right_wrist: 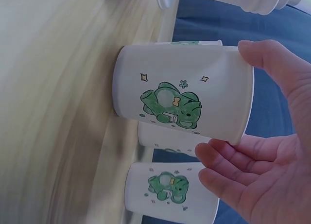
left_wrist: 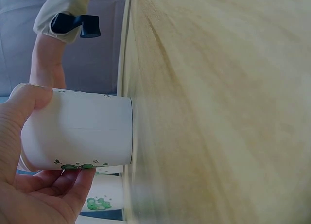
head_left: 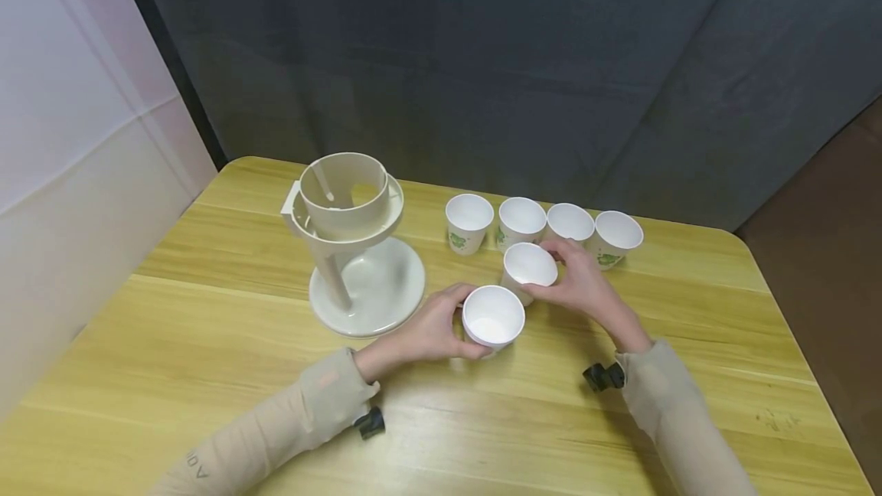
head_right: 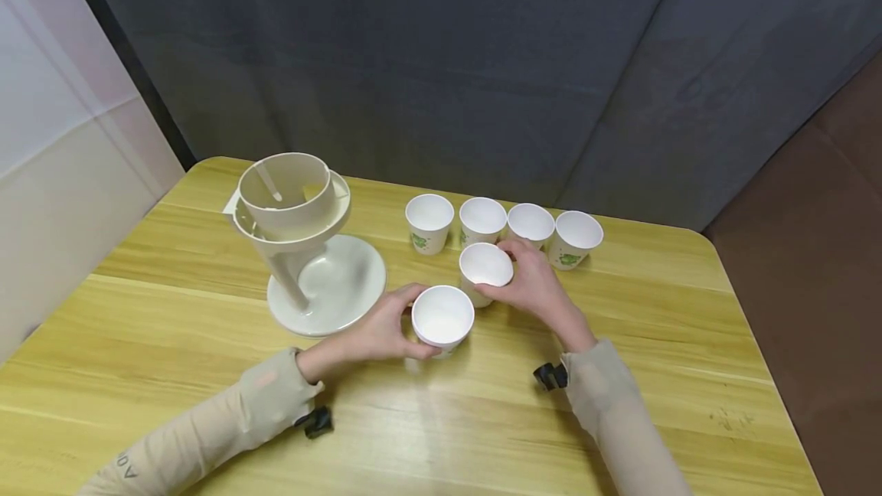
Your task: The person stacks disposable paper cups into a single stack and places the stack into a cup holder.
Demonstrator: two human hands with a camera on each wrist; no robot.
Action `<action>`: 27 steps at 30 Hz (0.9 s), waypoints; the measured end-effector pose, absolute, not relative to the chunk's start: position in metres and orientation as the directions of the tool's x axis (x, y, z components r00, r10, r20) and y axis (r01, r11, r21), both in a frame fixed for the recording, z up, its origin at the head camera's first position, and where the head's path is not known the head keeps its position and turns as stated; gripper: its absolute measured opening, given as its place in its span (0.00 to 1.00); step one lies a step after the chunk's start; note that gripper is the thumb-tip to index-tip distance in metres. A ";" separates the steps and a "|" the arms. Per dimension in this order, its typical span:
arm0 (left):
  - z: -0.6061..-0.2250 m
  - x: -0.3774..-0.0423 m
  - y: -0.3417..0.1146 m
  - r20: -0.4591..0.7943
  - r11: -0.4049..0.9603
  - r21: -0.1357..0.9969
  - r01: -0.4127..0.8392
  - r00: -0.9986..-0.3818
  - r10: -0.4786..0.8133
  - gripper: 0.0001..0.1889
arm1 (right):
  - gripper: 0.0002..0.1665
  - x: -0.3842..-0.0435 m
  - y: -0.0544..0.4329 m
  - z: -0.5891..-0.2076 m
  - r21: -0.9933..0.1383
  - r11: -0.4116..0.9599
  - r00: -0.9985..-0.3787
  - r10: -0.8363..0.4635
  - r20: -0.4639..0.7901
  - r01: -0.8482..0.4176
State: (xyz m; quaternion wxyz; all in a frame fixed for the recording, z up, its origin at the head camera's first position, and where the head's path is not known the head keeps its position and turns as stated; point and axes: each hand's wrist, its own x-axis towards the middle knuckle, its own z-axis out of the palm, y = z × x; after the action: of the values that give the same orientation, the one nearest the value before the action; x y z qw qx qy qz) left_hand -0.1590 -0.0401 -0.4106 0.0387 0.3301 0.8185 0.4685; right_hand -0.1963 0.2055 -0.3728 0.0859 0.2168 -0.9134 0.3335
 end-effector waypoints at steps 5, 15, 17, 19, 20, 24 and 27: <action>-0.411 -0.159 -0.040 0.247 0.339 0.794 0.504 -0.778 0.578 0.36 | 0.33 -0.191 0.212 -0.373 -0.567 0.700 -0.900 -0.316 0.299 -0.434; -0.411 -0.160 -0.041 0.240 0.334 0.800 0.499 -0.776 0.583 0.36 | 0.34 -0.177 0.224 -0.372 -0.539 0.742 -0.915 -0.285 0.284 -0.399; -0.411 -0.160 -0.041 0.240 0.334 0.801 0.497 -0.777 0.582 0.36 | 0.35 -0.173 0.226 -0.371 -0.546 0.744 -0.922 -0.280 0.269 -0.385; -0.411 -0.160 -0.041 0.247 0.335 0.796 0.504 -0.776 0.580 0.36 | 0.35 -0.170 0.228 -0.370 -0.551 0.740 -0.922 -0.281 0.268 -0.386; -0.411 -0.160 -0.041 0.246 0.337 0.796 0.503 -0.778 0.578 0.36 | 0.34 -0.169 0.228 -0.370 -0.549 0.739 -0.920 -0.283 0.272 -0.390; -0.411 -0.160 -0.041 0.249 0.346 0.790 0.507 -0.780 0.573 0.36 | 0.34 -0.164 0.231 -0.370 -0.530 0.733 -0.902 -0.299 0.310 -0.425; -0.411 -0.160 -0.041 0.244 0.346 0.792 0.502 -0.781 0.574 0.37 | 0.33 -0.160 0.233 -0.370 -0.512 0.731 -0.888 -0.313 0.337 -0.452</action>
State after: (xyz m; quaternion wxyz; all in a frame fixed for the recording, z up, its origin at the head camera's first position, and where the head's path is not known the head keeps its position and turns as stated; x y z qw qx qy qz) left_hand -0.1597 -0.0413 -0.4105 0.0384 0.3284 0.8196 0.4679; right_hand -0.1598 0.2328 -0.3703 0.1145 0.2070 -0.9231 0.3031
